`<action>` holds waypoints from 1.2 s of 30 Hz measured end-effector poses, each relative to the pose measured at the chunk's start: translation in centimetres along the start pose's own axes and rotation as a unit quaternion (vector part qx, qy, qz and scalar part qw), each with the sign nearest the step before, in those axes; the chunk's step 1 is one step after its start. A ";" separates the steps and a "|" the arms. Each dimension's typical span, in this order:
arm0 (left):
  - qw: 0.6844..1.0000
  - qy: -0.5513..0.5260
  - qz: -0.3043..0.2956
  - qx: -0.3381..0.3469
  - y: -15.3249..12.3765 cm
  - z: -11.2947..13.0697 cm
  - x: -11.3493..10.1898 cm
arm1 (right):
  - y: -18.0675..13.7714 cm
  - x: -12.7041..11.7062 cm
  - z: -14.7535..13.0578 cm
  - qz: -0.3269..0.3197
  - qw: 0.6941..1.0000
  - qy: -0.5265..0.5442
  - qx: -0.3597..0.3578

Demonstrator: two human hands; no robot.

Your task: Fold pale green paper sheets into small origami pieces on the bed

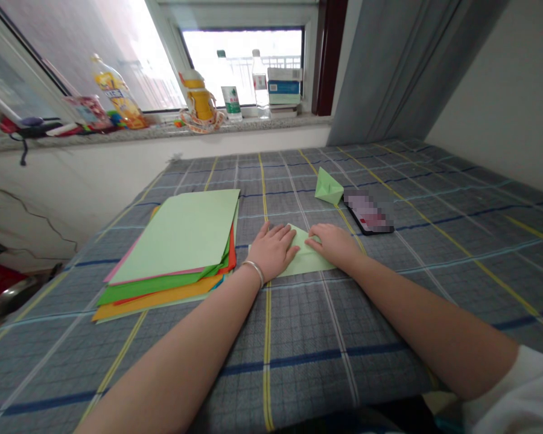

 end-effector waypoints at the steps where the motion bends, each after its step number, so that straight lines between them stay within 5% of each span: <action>1: 1.000 0.007 0.002 0.005 0.0 0.2 -0.1 | 0.0 0.0 0.0 0.000 1.000 0.006 0.002; 10: 0.996 -0.029 -0.072 0.036 -0.2 0.4 1.5 | 0.6 0.0 2.0 -0.018 0.992 0.118 0.048; 20: 0.994 -0.045 -0.094 0.013 -0.2 0.1 1.8 | -0.2 0.9 6.4 -0.136 0.924 0.344 0.100; 30: 0.996 -0.046 -0.081 0.011 -0.2 0.1 1.8 | -1.1 0.7 7.2 -0.206 0.897 0.365 0.143; 36: 0.999 -0.027 -0.034 0.027 -0.2 0.8 0.6 | -1.4 0.7 6.6 -0.246 0.936 0.239 0.083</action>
Point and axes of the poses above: each hand's wrist, its own y-axis towards the middle knuckle, its own x-axis out of the palm, z = x × y, the point moved 8 cm from there along y, towards the middle knuckle, and after that the axes turned 8 degrees about x, right-handed, at the moved point
